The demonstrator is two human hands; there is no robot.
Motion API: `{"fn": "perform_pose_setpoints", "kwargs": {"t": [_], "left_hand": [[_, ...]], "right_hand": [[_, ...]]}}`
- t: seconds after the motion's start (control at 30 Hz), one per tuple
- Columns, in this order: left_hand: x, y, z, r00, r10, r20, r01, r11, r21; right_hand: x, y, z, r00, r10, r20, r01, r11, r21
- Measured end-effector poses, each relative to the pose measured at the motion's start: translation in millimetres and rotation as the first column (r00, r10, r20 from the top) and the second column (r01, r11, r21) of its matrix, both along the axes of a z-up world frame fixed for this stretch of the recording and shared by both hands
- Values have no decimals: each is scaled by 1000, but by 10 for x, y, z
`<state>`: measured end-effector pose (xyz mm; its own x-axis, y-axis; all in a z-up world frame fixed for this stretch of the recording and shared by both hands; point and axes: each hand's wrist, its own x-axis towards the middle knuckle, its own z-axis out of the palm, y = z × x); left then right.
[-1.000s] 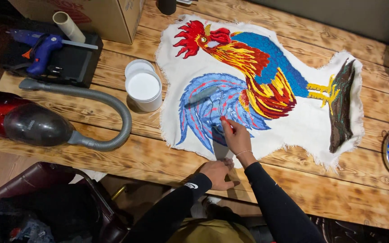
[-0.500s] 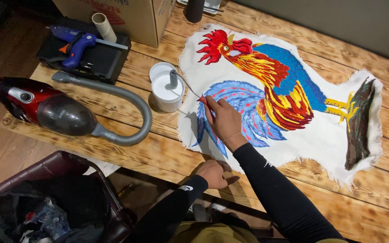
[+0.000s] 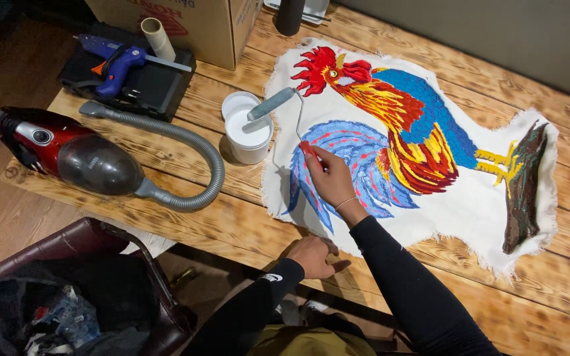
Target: Applying adhesive to the back of a tufted rooster-shaped rug using a small roller.
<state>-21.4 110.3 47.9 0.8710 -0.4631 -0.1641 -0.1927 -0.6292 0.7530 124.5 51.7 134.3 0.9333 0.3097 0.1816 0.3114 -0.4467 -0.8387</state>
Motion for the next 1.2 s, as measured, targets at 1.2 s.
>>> {"fn": "perform_pose_setpoints", "kwargs": {"t": [1.2], "left_hand": [[-54,-904,-399,955,-234,184,207,966,153]], "right_hand": [[-1483,-3072,-448,696,-448,-562,386,892,-234]]}}
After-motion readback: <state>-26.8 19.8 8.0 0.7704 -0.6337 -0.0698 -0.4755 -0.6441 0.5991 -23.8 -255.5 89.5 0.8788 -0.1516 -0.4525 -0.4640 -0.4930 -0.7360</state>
